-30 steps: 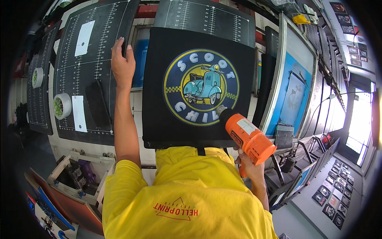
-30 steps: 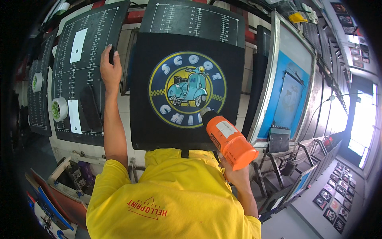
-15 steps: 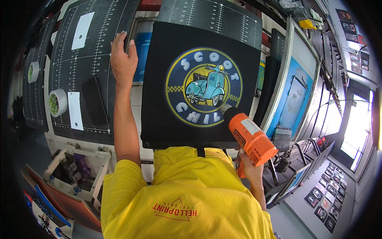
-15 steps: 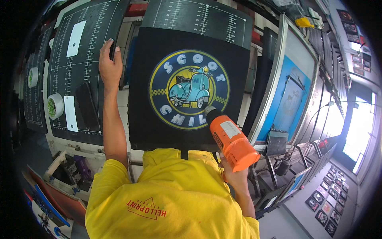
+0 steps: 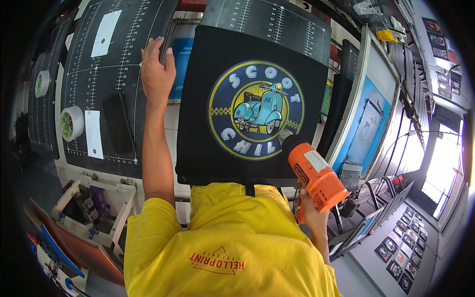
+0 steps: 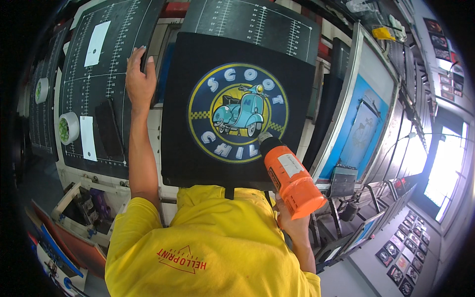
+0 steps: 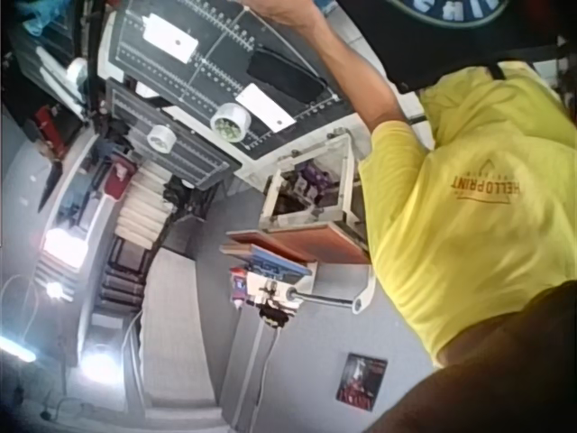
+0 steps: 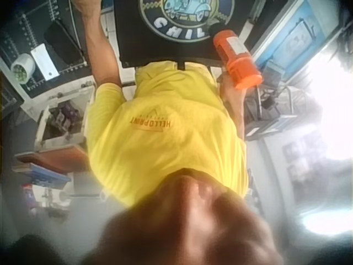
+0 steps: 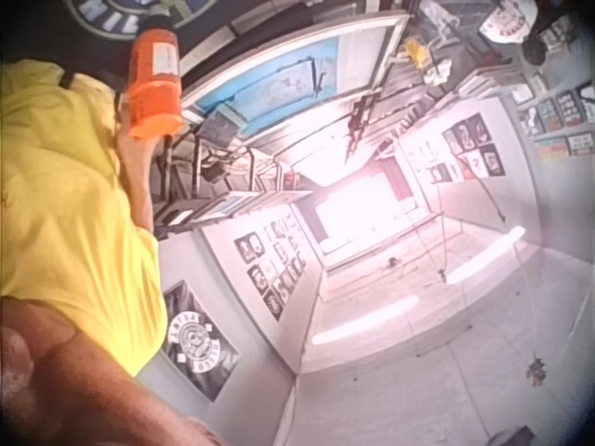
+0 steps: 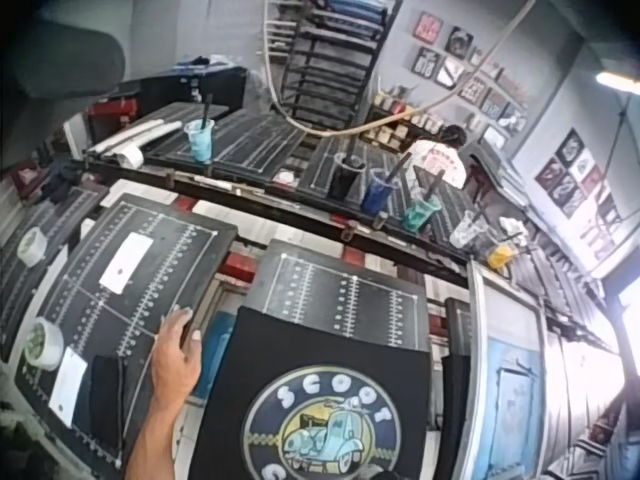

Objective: The person cleans a squeegee with a cloth, applies blue ink to a screen, performs screen printing on a black t-shirt, and then dries the print with a heat gun.

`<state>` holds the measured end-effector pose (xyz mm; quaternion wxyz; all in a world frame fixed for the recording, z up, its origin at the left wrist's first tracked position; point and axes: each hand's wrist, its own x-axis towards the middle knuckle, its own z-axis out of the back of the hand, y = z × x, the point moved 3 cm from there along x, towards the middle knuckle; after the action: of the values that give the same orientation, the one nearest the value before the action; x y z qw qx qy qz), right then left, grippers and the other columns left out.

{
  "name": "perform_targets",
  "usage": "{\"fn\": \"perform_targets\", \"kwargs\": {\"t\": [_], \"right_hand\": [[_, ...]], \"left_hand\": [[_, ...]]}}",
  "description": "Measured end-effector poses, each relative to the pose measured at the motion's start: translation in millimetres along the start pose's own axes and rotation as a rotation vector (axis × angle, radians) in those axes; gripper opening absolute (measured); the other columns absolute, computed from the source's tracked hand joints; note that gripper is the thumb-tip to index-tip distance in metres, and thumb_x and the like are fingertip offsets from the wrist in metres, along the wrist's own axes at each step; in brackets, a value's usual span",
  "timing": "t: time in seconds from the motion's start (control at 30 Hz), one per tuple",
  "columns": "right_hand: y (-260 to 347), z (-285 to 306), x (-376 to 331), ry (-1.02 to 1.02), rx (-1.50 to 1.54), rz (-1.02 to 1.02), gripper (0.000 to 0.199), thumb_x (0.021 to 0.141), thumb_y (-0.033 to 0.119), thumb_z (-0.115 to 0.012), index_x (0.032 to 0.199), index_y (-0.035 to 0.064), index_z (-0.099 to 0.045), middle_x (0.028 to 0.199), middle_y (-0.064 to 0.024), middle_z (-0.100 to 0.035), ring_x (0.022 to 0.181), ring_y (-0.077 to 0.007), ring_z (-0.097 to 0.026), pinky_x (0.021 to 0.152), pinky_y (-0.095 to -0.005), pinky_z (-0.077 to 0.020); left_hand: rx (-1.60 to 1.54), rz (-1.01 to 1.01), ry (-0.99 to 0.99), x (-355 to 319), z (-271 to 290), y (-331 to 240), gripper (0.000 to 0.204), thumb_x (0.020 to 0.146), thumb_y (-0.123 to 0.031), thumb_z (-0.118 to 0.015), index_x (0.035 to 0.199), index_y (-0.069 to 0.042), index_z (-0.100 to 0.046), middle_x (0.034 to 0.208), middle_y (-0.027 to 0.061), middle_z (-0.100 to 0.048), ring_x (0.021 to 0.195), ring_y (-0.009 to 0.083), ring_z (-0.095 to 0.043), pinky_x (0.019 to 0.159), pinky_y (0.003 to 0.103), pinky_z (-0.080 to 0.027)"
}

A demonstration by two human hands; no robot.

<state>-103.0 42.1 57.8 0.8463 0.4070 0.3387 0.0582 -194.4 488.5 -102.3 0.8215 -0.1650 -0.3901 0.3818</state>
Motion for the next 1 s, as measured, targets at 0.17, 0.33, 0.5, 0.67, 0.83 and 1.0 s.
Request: {"fn": "perform_targets", "kwargs": {"t": [0.17,0.33,0.5,0.67,0.83,1.0], "right_hand": [[7.4,-0.4,-0.6,0.013,0.049,-0.059,0.033,0.088,0.016,-0.071,0.113,-0.0015,-0.058,0.096,-0.008,-0.066,0.071,-0.0132,-0.064,0.06,-0.0282,-0.0535],[3.1,0.3,-0.9,0.028,0.02,-0.029,0.035,0.091,0.017,-0.068,0.119,0.0014,-0.055,0.095,-0.0075,-0.066,0.063,-0.0109,-0.059,0.055,-0.0251,-0.0495],[4.4,1.1,2.7,-0.023,0.027,-0.023,0.036,0.092,0.019,-0.066,0.122,0.0029,-0.053,0.095,-0.0076,-0.067,0.059,-0.0099,-0.057,0.052,-0.024,-0.0473],[12.8,2.9,2.2,-0.049,0.053,-0.054,0.029,0.089,0.011,-0.068,0.114,-0.0002,-0.056,0.096,-0.0069,-0.065,0.068,-0.0122,-0.062,0.058,-0.0267,-0.0513],[11.0,5.4,4.0,0.025,0.047,-0.062,0.03,0.089,0.01,-0.067,0.115,-0.001,-0.055,0.097,-0.0075,-0.065,0.067,-0.0122,-0.063,0.058,-0.0269,-0.0511],[14.0,2.1,9.1,-0.02,0.055,-0.087,0.035,0.089,0.013,-0.069,0.117,-0.0013,-0.055,0.098,-0.0076,-0.064,0.07,-0.0125,-0.063,0.059,-0.027,-0.0526]], "left_hand": [[0.017,-0.004,-0.003,0.2,0.0,0.8,0.032,0.092,-0.017,-0.059,0.119,0.0,-0.06,0.123,0.0191,-0.062,0.124,0.0365,-0.053,0.11,0.047,-0.036],[0.01,-0.026,-0.018,0.8,-1.8,3.7,0.03,0.091,-0.017,-0.059,0.116,0.0,-0.062,0.122,0.0167,-0.063,0.123,0.0361,-0.054,0.11,0.049,-0.035],[0.027,-0.015,-0.013,-0.4,-1.6,2.5,0.03,0.091,-0.017,-0.059,0.116,0.0,-0.062,0.122,0.0174,-0.063,0.123,0.0364,-0.054,0.11,0.048,-0.035],[0.028,-0.02,-0.007,0.4,-1.1,0.8,0.03,0.091,-0.017,-0.059,0.116,0.0,-0.062,0.122,0.0169,-0.063,0.123,0.036,-0.053,0.11,0.048,-0.036],[0.024,-0.019,-0.021,0.7,-1.7,2.2,0.03,0.091,-0.017,-0.059,0.115,0.0,-0.062,0.122,0.0167,-0.063,0.123,0.035,-0.054,0.11,0.047,-0.036],[0.045,-0.023,-0.01,-0.1,-2.9,1.7,0.03,0.091,-0.017,-0.059,0.115,0.0,-0.062,0.123,0.0163,-0.062,0.122,0.0345,-0.054,0.11,0.047,-0.036]]}}
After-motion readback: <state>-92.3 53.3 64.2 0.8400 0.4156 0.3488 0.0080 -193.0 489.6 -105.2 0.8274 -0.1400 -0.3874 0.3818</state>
